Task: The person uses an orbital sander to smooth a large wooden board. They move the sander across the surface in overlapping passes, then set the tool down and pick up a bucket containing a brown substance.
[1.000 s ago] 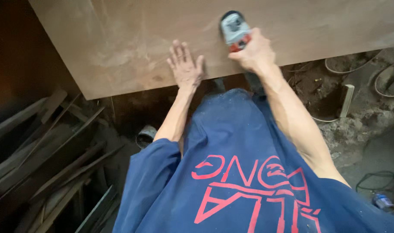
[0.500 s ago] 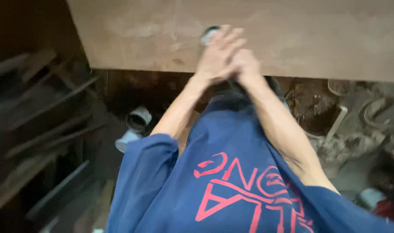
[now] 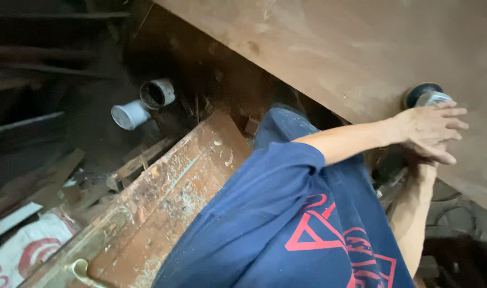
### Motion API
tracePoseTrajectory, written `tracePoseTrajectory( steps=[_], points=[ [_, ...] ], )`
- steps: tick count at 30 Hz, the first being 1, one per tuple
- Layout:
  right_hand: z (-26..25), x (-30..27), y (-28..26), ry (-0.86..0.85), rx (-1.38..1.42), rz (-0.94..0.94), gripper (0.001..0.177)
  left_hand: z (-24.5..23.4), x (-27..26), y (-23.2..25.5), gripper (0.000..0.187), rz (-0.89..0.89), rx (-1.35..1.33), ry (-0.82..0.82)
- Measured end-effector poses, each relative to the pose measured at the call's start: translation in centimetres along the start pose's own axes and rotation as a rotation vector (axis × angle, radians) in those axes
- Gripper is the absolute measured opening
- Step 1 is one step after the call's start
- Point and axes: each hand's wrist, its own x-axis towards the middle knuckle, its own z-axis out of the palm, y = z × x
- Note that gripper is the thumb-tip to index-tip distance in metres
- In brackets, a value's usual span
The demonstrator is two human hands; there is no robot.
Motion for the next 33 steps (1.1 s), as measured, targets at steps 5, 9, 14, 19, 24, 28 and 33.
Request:
tracePoseTrajectory(
  steps=[5, 9, 14, 19, 24, 28, 33],
  points=[
    [11.4, 7.8, -2.9, 0.004, -0.533, -0.023, 0.072, -8.5, -7.9, -4.2, 0.067, -0.059, 0.083, 0.142],
    [25.1, 12.3, -4.7, -0.028, -0.857, -0.007, 0.065, -17.7, -15.6, -9.0, 0.058, -0.109, 0.185, 0.266],
    [42.5, 17.1, -6.2, -0.101, -1.088, 0.055, 0.056, -29.4, -26.0, -13.8, 0.060, -0.373, 0.208, 0.202],
    [55.1, 19.6, -6.1, -0.196, -1.188, 0.114, 0.048, -38.9, -34.7, -16.3, 0.062, -0.474, 0.158, 0.202],
    [58.4, 19.7, -4.6, -0.212, -1.214, 0.180, 0.040, -42.8, -37.2, -17.0, 0.062, -0.461, 0.114, 0.193],
    [53.4, 18.9, -2.3, -0.136, -1.199, 0.118, 0.044, -40.1, -34.3, -17.8, 0.061, -0.380, 0.054, 0.153],
    [43.2, 16.8, -0.2, -0.055, -1.150, -0.076, 0.053, -33.0, -27.4, -16.9, 0.056, -0.165, 0.006, 0.112]
  ],
)
